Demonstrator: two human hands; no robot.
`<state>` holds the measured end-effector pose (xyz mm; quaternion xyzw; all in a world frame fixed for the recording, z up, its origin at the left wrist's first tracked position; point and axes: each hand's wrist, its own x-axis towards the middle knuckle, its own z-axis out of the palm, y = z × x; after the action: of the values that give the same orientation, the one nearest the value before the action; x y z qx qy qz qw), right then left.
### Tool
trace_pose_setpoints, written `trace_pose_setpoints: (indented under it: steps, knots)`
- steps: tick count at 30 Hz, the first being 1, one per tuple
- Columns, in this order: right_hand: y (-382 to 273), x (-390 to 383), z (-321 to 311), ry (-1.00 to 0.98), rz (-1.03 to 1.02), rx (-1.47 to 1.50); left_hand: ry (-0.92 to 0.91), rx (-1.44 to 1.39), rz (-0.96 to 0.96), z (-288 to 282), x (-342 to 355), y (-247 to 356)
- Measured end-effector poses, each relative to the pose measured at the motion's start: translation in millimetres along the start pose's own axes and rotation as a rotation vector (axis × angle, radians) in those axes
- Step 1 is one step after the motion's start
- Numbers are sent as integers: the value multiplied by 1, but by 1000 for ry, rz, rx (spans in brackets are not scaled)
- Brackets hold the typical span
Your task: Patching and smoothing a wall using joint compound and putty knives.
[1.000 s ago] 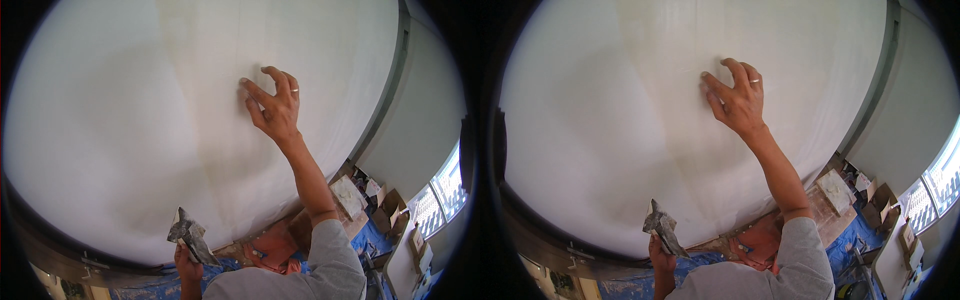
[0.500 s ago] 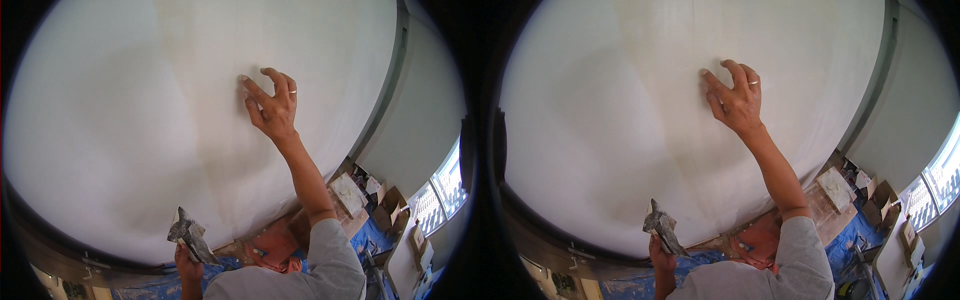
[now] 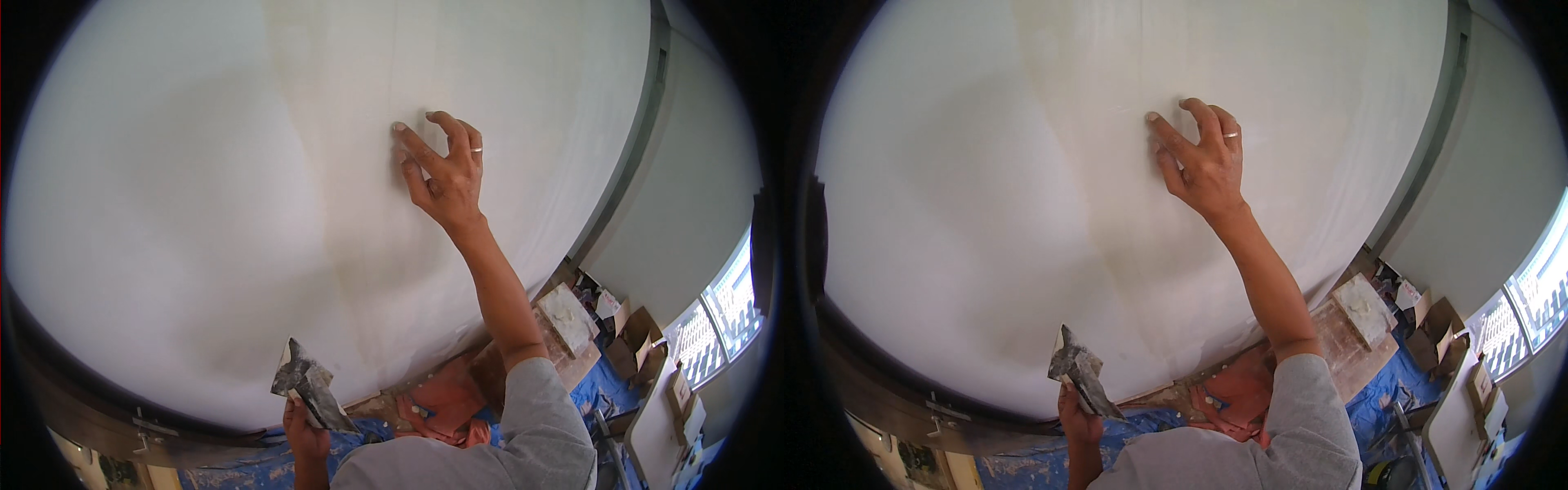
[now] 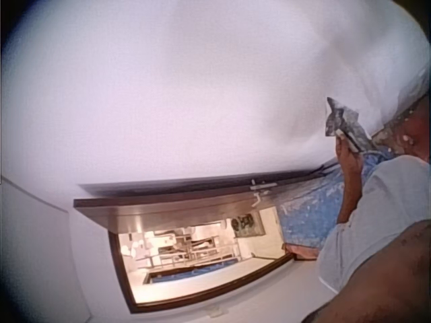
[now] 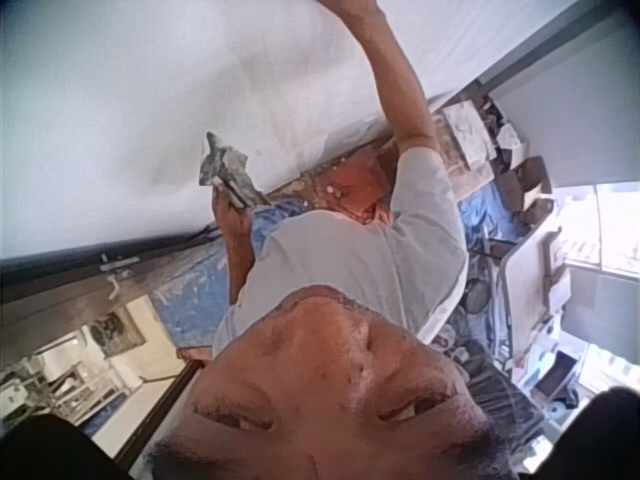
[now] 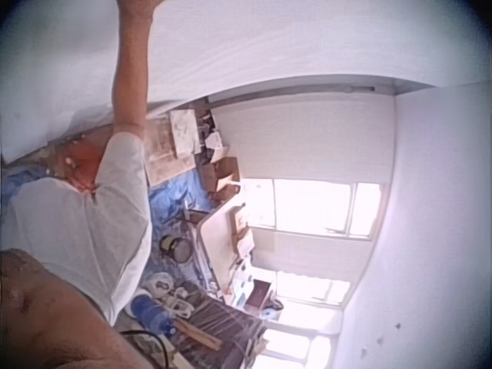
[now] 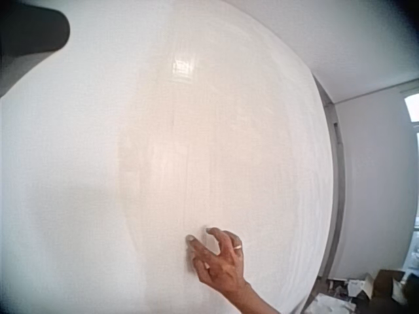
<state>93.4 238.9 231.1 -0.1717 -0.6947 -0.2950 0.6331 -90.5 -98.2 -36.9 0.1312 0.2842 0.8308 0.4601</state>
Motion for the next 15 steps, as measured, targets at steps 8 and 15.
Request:
trace_pose_setpoints:
  steps: [8, 15]
  knots:
    - [10, -16, -23, 181, 161, -91, 41, -8, 10, -2, 3, -6]
    - [1, -63, -75, 97, 660, 288, 10, -8, 5, -10, 2, -7]
